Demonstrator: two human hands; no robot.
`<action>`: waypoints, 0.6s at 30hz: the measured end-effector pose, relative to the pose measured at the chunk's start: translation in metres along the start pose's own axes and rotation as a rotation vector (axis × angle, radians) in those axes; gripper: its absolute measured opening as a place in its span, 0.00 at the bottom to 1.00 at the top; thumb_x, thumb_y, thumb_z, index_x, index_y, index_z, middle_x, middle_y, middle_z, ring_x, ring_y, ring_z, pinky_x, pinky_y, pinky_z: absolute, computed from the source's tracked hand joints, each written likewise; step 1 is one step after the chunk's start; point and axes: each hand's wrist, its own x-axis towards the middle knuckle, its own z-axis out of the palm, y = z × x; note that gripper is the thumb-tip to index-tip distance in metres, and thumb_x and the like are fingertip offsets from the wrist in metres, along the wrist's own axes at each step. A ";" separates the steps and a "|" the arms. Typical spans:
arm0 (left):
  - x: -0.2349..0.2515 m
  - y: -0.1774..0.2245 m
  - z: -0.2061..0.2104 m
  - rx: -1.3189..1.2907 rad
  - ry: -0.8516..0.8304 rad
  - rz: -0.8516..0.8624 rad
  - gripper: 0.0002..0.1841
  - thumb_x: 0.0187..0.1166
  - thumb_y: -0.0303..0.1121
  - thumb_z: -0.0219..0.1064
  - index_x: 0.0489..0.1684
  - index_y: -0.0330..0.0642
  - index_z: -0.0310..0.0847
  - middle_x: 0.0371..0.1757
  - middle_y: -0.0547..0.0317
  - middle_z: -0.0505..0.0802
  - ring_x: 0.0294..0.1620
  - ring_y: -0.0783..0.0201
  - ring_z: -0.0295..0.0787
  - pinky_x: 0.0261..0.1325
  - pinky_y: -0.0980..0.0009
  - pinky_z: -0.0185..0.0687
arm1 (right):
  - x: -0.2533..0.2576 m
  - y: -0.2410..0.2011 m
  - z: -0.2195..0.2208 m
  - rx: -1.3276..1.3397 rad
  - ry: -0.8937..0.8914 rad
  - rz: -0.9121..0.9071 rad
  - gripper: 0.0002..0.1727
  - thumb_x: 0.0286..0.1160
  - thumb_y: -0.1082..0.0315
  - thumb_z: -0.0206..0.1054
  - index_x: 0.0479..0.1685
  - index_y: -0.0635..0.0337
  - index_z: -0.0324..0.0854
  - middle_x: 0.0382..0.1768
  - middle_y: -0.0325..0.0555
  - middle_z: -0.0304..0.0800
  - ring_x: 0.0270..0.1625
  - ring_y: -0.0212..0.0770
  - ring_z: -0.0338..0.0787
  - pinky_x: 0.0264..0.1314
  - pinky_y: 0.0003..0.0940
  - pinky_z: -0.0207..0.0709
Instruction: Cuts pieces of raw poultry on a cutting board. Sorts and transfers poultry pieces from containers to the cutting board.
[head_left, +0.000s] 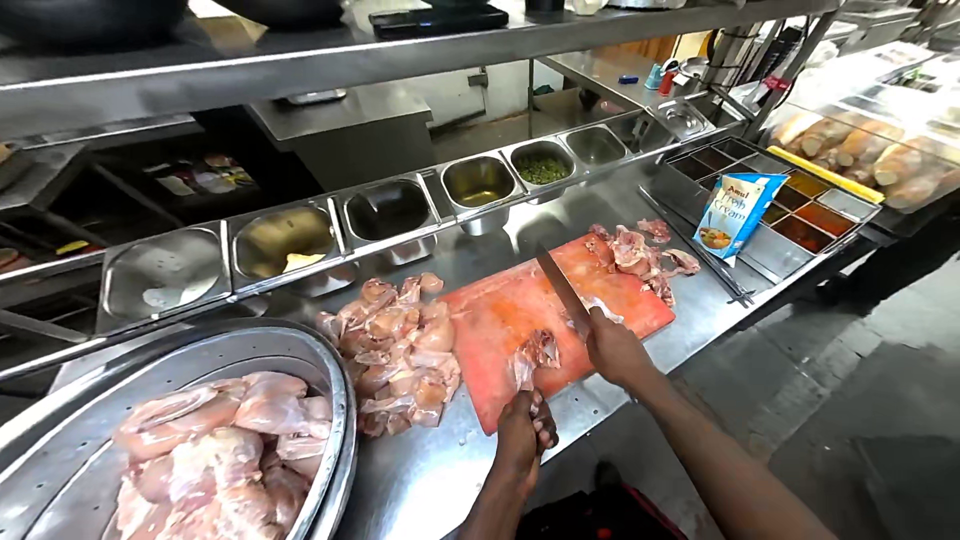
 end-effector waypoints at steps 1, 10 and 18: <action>0.000 -0.008 -0.001 -0.006 0.006 -0.013 0.22 0.98 0.39 0.34 0.32 0.43 0.69 0.12 0.68 0.71 0.08 0.73 0.66 0.14 0.78 0.70 | -0.013 -0.002 0.001 0.024 0.012 -0.012 0.19 0.87 0.61 0.56 0.73 0.54 0.68 0.34 0.55 0.89 0.40 0.59 0.93 0.43 0.59 0.85; -0.012 -0.016 -0.014 0.119 0.011 -0.133 0.20 0.98 0.39 0.37 0.40 0.40 0.71 0.14 0.64 0.75 0.11 0.71 0.72 0.16 0.77 0.74 | -0.071 -0.026 0.033 -0.075 -0.275 0.010 0.22 0.90 0.60 0.49 0.80 0.50 0.64 0.44 0.56 0.92 0.51 0.61 0.94 0.52 0.60 0.85; -0.013 -0.006 -0.018 0.179 -0.058 -0.188 0.23 0.99 0.40 0.34 0.51 0.34 0.75 0.17 0.61 0.81 0.13 0.68 0.78 0.18 0.75 0.78 | -0.085 -0.044 -0.015 -0.073 0.110 -0.140 0.16 0.89 0.60 0.52 0.67 0.54 0.73 0.28 0.51 0.89 0.33 0.57 0.93 0.37 0.57 0.85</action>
